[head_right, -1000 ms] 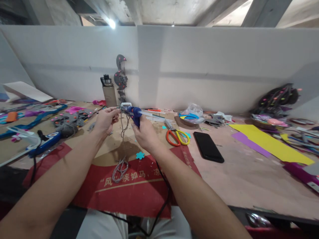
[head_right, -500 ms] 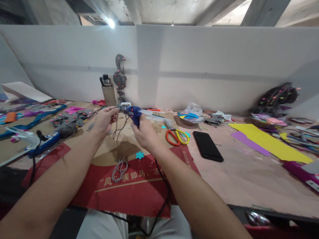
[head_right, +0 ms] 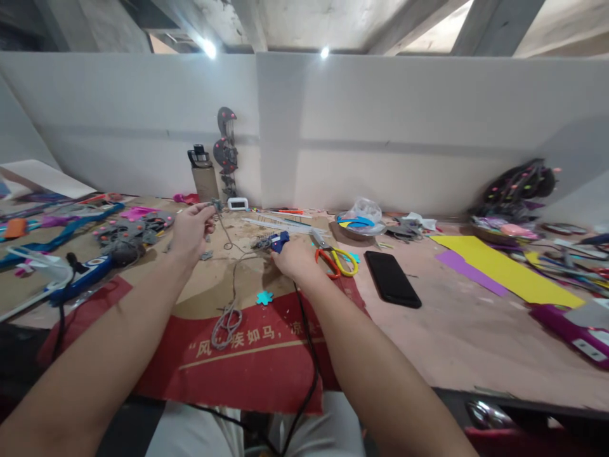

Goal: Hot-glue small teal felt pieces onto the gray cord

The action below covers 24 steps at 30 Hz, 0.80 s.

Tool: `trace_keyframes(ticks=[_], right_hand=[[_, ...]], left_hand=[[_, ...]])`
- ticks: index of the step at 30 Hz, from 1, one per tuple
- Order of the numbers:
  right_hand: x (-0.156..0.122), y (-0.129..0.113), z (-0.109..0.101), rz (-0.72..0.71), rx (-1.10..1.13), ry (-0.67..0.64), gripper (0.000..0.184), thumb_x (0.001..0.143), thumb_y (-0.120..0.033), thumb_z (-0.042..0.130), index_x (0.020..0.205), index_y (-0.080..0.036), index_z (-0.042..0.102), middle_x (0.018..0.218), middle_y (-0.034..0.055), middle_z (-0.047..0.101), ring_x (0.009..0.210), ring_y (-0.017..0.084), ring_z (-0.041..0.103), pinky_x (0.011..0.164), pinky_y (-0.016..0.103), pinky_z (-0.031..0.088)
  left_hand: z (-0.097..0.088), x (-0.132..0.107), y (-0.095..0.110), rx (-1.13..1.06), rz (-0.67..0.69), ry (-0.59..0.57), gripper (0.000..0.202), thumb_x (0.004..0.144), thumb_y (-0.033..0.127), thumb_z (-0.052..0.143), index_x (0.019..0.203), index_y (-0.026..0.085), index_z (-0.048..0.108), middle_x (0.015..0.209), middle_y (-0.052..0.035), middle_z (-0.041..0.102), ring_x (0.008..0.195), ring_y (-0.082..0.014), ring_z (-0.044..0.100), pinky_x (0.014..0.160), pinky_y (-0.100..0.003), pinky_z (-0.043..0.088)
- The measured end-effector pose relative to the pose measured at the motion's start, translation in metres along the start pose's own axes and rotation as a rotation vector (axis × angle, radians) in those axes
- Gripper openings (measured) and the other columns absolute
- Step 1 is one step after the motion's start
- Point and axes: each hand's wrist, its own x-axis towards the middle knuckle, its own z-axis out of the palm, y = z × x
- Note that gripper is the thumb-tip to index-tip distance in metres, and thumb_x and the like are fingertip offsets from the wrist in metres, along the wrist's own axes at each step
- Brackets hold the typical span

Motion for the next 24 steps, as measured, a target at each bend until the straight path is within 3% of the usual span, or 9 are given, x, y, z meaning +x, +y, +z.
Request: trace_keyframes(ticks=[3,6,8,11,14,19,24], right_hand=[[-0.007,-0.006,-0.014,0.023,-0.029,0.178,0.032,0.078,-0.043,0.053,0.074,-0.012,0.061,0.097,0.024,0.061,0.104,0.035,0.052,0.086,0.046,0.037],[-0.01,-0.022,-0.019,-0.087,0.408,0.316,0.02,0.083,-0.036,0.046,0.078,-0.017,0.053,0.088,0.0127,0.061,0.089,0.023,0.056,0.083,0.039,0.041],[-0.012,-0.034,-0.013,-0.179,0.821,0.313,0.015,0.081,-0.034,0.049,0.087,-0.02,0.046,0.09,0.0067,0.059,0.084,0.017,0.056,0.08,0.034,0.044],[-0.015,-0.049,-0.002,-0.221,1.29,0.147,0.026,0.077,-0.034,0.055,0.094,-0.023,0.037,0.093,0.0025,0.058,0.083,0.013,0.057,0.077,0.03,0.046],[-0.018,-0.055,0.002,-0.166,1.354,0.1,0.027,0.077,-0.034,0.055,0.093,-0.024,0.037,0.082,-0.002,0.053,0.067,0.011,0.053,0.064,0.026,0.045],[-0.019,-0.051,-0.008,-0.188,1.096,0.298,0.01,0.079,-0.029,0.051,0.082,-0.02,0.048,0.077,-0.0006,0.053,0.069,0.011,0.049,0.064,0.024,0.041],[-0.018,-0.047,-0.011,-0.134,0.983,0.353,0.011,0.079,-0.028,0.053,0.078,-0.018,0.053,0.073,0.0006,0.057,0.065,0.011,0.049,0.061,0.024,0.039]], left_hand=[[0.006,-0.011,0.003,0.139,0.131,-0.023,0.015,0.066,0.028,0.063,0.075,0.016,0.063,0.057,0.0026,0.053,0.047,-0.0071,0.042,0.043,-0.02,0.032],[0.013,-0.026,0.008,0.404,0.371,-0.065,0.013,0.07,0.026,0.061,0.077,0.016,0.065,0.062,0.0006,0.058,0.054,-0.0094,0.048,0.053,-0.022,0.038],[0.018,-0.035,0.012,0.556,0.538,-0.106,0.011,0.071,0.024,0.06,0.078,0.017,0.066,0.066,-0.0003,0.06,0.056,-0.0101,0.049,0.057,-0.024,0.039],[0.023,-0.047,0.017,0.657,0.692,-0.19,0.008,0.071,0.018,0.06,0.076,0.017,0.066,0.07,-0.0012,0.061,0.061,-0.0111,0.05,0.063,-0.025,0.04],[0.026,-0.052,0.018,0.634,0.628,-0.22,0.009,0.072,0.018,0.059,0.076,0.018,0.066,0.07,-0.0013,0.061,0.061,-0.0116,0.051,0.063,-0.025,0.04],[0.03,-0.052,0.015,0.381,0.337,-0.249,0.01,0.071,0.024,0.062,0.075,0.017,0.066,0.071,-0.0021,0.064,0.064,-0.0129,0.055,0.062,-0.025,0.042],[0.032,-0.051,0.011,0.278,0.245,-0.28,0.011,0.07,0.026,0.063,0.073,0.016,0.065,0.069,-0.0019,0.063,0.062,-0.0117,0.053,0.06,-0.024,0.041]])
